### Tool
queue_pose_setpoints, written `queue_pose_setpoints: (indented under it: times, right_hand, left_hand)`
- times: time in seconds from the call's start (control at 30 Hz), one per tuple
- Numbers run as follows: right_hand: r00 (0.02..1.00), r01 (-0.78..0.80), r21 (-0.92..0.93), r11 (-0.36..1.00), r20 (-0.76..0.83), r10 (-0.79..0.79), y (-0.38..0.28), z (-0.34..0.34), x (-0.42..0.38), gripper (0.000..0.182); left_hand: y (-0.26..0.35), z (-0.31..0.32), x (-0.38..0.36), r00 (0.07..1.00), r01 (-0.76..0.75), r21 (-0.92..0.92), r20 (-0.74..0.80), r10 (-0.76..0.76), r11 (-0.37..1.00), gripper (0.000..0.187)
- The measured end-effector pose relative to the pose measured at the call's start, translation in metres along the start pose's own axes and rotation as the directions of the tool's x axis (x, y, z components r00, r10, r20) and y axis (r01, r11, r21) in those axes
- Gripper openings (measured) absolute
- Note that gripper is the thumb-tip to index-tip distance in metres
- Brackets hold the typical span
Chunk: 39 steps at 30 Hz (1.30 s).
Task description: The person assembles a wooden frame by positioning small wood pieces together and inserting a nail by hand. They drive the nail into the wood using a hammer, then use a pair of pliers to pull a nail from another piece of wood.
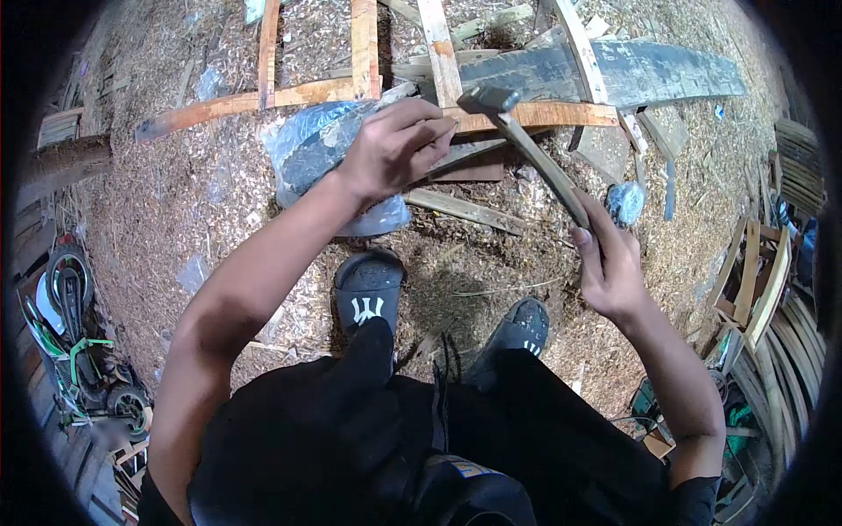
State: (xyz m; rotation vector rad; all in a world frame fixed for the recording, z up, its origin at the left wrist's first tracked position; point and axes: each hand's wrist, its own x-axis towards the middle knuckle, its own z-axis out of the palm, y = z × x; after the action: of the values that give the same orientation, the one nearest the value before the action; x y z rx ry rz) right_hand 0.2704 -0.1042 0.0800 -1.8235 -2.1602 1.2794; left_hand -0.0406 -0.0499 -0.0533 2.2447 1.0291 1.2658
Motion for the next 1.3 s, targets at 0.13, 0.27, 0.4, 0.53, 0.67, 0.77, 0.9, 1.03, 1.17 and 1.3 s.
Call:
queue_pose_setpoints:
  times: [0.13, 0.27, 0.4, 0.53, 0.67, 0.77, 0.9, 1.03, 1.17, 1.3]
  right_hand:
    - [0.997, -0.035, 0.005, 0.999, 0.064, 0.035, -0.003, -0.004, 0.003, 0.042]
    - [0.999, -0.029, 0.028, 0.999, -0.018, 0.029, 0.006, 0.001, 0.002, 0.043]
    - [0.998, -0.059, 0.010, 0.998, -0.012, 0.059, 0.003, -0.003, 0.006, 0.042]
    - [1.000, -0.024, 0.026, 0.999, -0.014, 0.024, 0.004, -0.001, 0.007, 0.041]
    - [1.000, 0.002, -0.021, 1.000, -0.004, -0.002, 0.009, 0.005, 0.009, 0.044]
    - [0.968, 0.224, 0.030, 0.974, -0.126, -0.218, 0.009, 0.011, 0.011, 0.047]
    - [0.990, 0.138, 0.034, 0.990, -0.043, -0.137, 0.013, 0.007, 0.010, 0.051]
    - [0.981, 0.195, 0.016, 0.981, -0.015, -0.194, 0.011, 0.008, 0.011, 0.051]
    - [0.996, -0.060, 0.075, 0.995, 0.070, 0.054, 0.000, -0.002, 0.007, 0.057]
    - [0.975, 0.198, 0.034, 0.980, -0.113, -0.194, 0.010, 0.002, 0.007, 0.054]
  left_hand:
    - [0.004, -0.003, 0.003, 0.999, 0.007, 0.059, 0.034, -0.009, 0.998, 0.026]
    - [0.012, -0.006, 0.004, 0.995, 0.092, 0.072, 0.018, -0.094, 0.993, 0.023]
    - [0.016, -0.003, 0.003, 0.979, 0.203, 0.036, 0.001, -0.204, 0.978, 0.022]
    - [0.016, -0.002, 0.005, 0.941, 0.337, -0.026, 0.031, -0.336, 0.941, 0.023]
    - [0.017, -0.004, 0.010, 0.949, 0.314, 0.011, -0.013, -0.314, 0.949, 0.027]
    - [0.021, -0.006, 0.012, 0.916, 0.401, -0.021, 0.022, -0.400, 0.916, 0.031]
    - [0.016, -0.005, 0.008, 0.910, 0.414, -0.041, 0.045, -0.413, 0.909, 0.032]
    - [0.013, -0.004, 0.008, 0.917, 0.398, -0.039, 0.051, -0.396, 0.917, 0.033]
    - [0.012, -0.006, 0.006, 0.924, 0.379, -0.029, 0.059, -0.377, 0.925, 0.035]
    - [0.011, -0.004, 0.007, 0.932, 0.361, -0.008, 0.042, -0.360, 0.933, 0.037]
